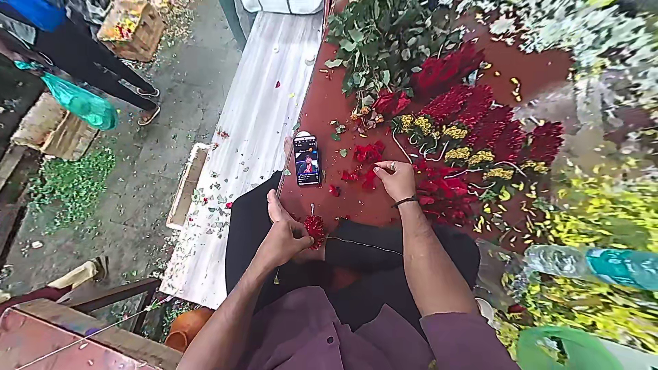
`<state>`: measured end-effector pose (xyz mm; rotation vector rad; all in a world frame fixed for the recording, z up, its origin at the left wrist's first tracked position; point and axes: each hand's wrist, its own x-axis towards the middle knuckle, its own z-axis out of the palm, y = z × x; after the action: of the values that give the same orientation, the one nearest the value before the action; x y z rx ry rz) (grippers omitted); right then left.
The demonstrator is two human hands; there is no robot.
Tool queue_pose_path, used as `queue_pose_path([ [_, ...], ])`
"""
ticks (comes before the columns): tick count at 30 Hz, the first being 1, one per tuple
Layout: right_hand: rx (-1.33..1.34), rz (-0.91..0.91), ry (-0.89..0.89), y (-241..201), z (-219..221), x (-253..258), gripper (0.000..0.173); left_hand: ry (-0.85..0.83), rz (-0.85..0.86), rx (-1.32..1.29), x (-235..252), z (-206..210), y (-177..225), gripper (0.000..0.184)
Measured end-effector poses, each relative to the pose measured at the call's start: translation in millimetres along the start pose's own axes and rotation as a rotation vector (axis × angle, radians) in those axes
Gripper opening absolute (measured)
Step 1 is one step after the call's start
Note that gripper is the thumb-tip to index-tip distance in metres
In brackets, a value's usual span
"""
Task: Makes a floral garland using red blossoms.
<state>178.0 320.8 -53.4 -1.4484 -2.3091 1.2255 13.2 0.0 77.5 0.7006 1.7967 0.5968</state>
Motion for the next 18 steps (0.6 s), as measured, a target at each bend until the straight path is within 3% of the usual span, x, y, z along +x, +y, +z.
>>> queue_pose_path([
  [8,0.125,-0.012,0.041,2.5,-6.3,-5.4,0.019,0.001,-0.017,0.0,-13.5,5.0,-1.7,0.02],
  [14,0.177,0.092,0.013,6.3,-7.6,-5.7,0.022,0.007,-0.026,0.026,-14.3,3.7,-0.5,0.021],
  [18,0.413,0.14,-0.061,-7.6,-11.6,-11.1,0.02,0.009,-0.028,0.023,-11.5,4.2,-0.2,0.021],
])
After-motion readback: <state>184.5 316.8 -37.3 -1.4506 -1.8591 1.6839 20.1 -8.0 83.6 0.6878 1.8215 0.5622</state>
